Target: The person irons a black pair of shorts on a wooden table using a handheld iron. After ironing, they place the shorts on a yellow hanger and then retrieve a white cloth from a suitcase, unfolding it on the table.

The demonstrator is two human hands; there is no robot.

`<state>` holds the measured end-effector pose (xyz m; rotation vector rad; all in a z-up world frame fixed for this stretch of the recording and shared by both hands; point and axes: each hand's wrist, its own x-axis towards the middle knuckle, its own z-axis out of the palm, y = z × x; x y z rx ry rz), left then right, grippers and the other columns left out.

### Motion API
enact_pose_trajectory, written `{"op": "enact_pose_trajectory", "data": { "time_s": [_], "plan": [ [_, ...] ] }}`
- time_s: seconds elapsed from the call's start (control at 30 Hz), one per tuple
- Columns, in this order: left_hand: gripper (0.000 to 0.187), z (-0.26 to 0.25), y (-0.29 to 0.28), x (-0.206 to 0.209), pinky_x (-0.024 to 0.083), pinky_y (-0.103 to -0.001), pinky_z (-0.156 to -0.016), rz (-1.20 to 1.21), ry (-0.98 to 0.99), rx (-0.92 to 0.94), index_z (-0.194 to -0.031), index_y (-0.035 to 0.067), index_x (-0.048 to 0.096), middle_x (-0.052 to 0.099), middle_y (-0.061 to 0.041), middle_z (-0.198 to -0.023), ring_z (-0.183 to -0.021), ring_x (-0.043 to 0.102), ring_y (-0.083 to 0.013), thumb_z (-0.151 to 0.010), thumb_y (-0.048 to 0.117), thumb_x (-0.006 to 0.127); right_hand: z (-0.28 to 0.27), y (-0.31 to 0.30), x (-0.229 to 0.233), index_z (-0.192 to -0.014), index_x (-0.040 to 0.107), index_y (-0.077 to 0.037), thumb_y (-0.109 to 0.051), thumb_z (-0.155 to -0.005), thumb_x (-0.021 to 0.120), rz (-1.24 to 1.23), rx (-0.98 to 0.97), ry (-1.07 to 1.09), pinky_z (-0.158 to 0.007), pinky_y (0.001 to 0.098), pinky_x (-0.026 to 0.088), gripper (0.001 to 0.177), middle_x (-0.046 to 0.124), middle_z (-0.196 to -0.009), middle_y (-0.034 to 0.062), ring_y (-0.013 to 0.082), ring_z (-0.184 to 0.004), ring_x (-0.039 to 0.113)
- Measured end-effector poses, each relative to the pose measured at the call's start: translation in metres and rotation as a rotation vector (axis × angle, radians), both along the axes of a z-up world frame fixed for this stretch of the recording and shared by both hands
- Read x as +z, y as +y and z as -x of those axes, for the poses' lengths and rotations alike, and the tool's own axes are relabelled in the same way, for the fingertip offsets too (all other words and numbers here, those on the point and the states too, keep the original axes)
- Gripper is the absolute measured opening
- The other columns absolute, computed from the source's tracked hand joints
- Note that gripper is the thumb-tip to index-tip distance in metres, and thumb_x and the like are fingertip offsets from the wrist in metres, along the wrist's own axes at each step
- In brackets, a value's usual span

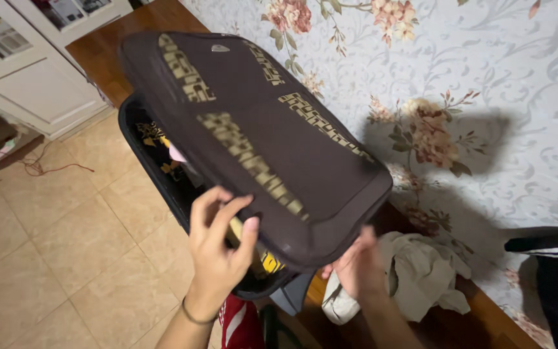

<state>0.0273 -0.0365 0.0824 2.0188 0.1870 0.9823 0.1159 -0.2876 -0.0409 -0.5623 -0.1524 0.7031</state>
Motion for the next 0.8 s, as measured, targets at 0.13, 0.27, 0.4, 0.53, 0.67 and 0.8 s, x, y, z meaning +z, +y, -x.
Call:
{"op": "enact_pose_trajectory", "data": {
  "time_s": [0.13, 0.27, 0.4, 0.53, 0.67, 0.8],
  "plan": [
    [0.02, 0.033, 0.007, -0.039, 0.053, -0.036, -0.085, -0.008, 0.228, 0.21, -0.105, 0.004, 0.071, 0.059, -0.016, -0.117, -0.101, 0.064, -0.0284, -0.087, 0.012, 0.077, 0.008, -0.002, -0.028, -0.091, 0.065, 0.008, -0.04, -0.102, 0.052, 0.566, 0.114, 0.124, -0.052, 0.0454, 0.058, 0.051, 0.071, -0.079, 0.027, 0.0334, -0.059, 0.072],
    [0.019, 0.051, 0.012, -0.075, 0.052, -0.034, -0.071, 0.188, 0.57, 0.269, -0.104, 0.006, 0.068, 0.063, -0.011, -0.113, -0.071, 0.066, -0.0256, -0.086, 0.014, 0.072, 0.017, -0.001, -0.027, -0.084, 0.064, 0.008, -0.037, -0.098, 0.057, 0.837, 0.203, 0.029, -0.055, 0.0379, 0.061, 0.048, 0.077, -0.078, 0.0246, 0.0272, -0.058, 0.073],
    [0.022, 0.057, 0.009, -0.108, 0.048, -0.041, -0.095, 0.01, 0.381, 0.296, -0.111, 0.006, 0.065, 0.059, -0.016, -0.12, -0.115, 0.059, -0.0335, -0.09, 0.008, 0.069, 0.022, 0.004, -0.019, -0.082, 0.069, 0.008, -0.034, -0.099, 0.058, 0.964, 0.191, -0.181, -0.062, 0.0325, 0.06, 0.047, 0.078, -0.072, 0.0187, 0.023, -0.06, 0.075],
    [0.03, 0.048, 0.001, -0.136, 0.034, -0.048, -0.114, 0.131, 0.187, 0.316, -0.12, 0.003, 0.059, 0.049, -0.02, -0.131, -0.13, 0.046, -0.0372, -0.091, 0.006, 0.065, 0.018, 0.009, -0.02, -0.076, 0.071, 0.007, -0.029, -0.101, 0.062, 0.946, 0.123, -0.4, -0.07, 0.028, 0.056, 0.044, 0.079, -0.068, 0.0159, 0.0183, -0.061, 0.072],
    [0.024, 0.043, -0.003, -0.152, 0.032, -0.047, -0.119, 0.218, 0.1, 0.305, -0.117, 0.004, 0.057, 0.048, -0.019, -0.135, -0.136, 0.044, -0.0361, -0.094, 0.004, 0.063, 0.014, 0.004, -0.024, -0.072, 0.07, 0.005, -0.023, -0.098, 0.066, 0.947, 0.07, -0.386, -0.069, 0.0268, 0.055, 0.039, 0.076, -0.065, 0.0129, 0.0159, -0.062, 0.072],
    [0.022, 0.035, -0.004, -0.166, 0.032, -0.046, -0.118, 0.189, 0.102, 0.29, -0.113, 0.004, 0.058, 0.048, -0.02, -0.134, -0.136, 0.045, -0.0371, -0.091, 0.002, 0.062, 0.006, 0.005, -0.023, -0.071, 0.07, 0.005, -0.022, -0.096, 0.067, 0.991, 0.005, -0.344, -0.063, 0.0288, 0.055, 0.037, 0.072, -0.062, 0.0103, 0.0164, -0.059, 0.071]
  ]
}}
